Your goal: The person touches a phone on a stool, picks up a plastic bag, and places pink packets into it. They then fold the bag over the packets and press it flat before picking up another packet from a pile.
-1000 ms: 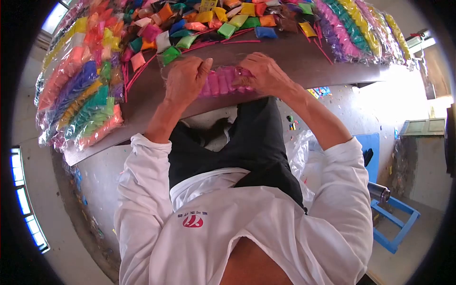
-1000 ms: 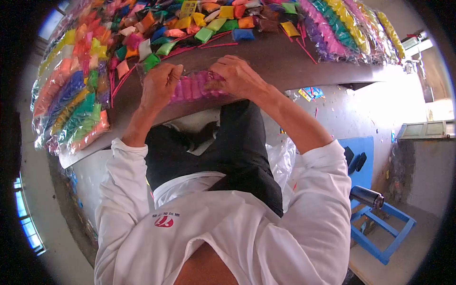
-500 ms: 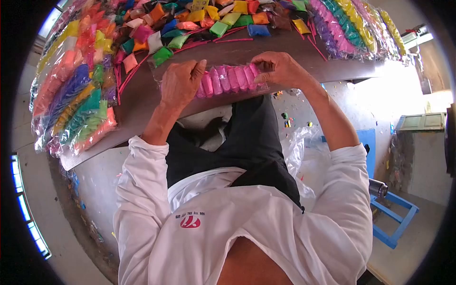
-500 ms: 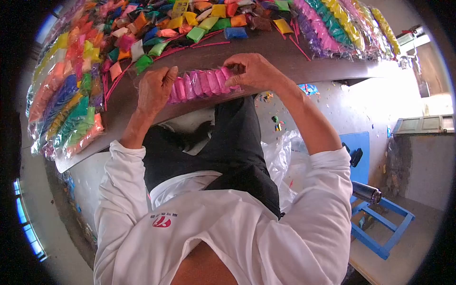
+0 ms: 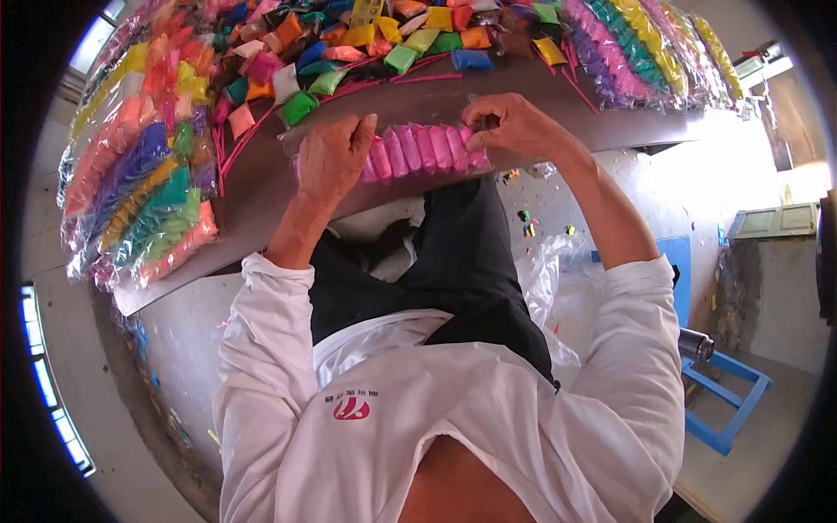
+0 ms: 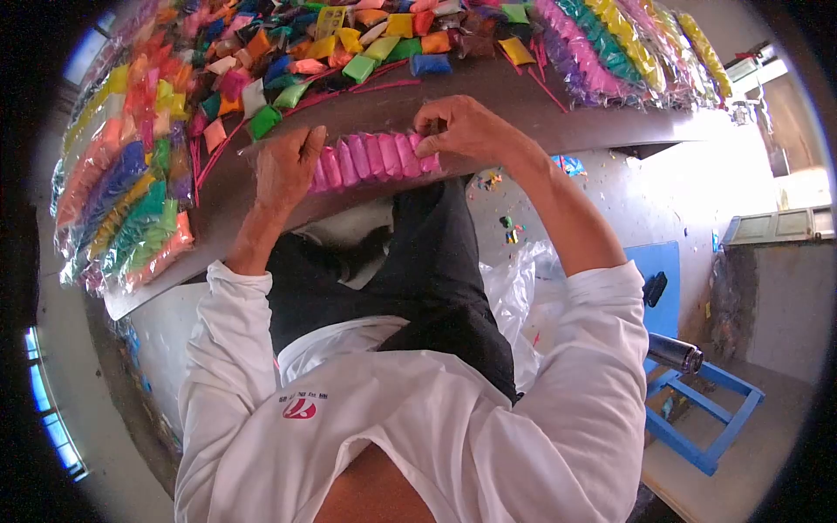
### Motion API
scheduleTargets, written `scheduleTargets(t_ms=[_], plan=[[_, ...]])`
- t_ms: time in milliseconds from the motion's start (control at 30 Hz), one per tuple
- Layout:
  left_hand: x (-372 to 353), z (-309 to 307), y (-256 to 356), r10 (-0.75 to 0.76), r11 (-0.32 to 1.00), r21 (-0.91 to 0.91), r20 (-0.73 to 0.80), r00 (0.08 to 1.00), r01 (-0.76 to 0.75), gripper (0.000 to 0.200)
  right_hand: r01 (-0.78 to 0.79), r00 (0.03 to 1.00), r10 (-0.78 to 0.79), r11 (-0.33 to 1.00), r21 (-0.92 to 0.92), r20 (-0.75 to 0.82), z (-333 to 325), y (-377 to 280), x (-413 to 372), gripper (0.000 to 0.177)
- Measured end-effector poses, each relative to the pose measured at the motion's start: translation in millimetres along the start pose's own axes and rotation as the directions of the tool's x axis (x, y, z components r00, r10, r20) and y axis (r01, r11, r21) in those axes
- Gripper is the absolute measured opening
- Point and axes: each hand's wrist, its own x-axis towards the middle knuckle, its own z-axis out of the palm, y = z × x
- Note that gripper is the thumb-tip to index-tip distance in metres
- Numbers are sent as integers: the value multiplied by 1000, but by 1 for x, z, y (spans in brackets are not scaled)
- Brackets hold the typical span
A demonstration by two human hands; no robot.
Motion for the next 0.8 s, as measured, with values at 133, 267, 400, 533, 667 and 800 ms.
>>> scheduleTargets(t_ms=[133,267,400,533,667,800], plan=[[-1,-3,0,6,1000,-25,17,1000,-6,44,51,999,-51,998,-34,1,-1,-8,1,33],[-3,-9,4,13,991,-130,83,996,-2,42,11,999,-7,993,-117,40,-2,-8,4,29],[-3,-18,6,88,978,-200,144,986,-58,39,-21,998,31,982,-185,51,-7,-17,5,24],[-7,-20,15,104,991,-96,162,981,-89,35,-205,979,205,979,15,13,-30,-36,2,24],[-9,-14,10,116,993,-32,141,983,-112,34,-122,951,110,992,-24,-291,-46,5,15,32],[-6,-16,13,69,997,-32,183,981,-64,34,-98,982,54,965,-244,-180,-45,-18,28,41]])
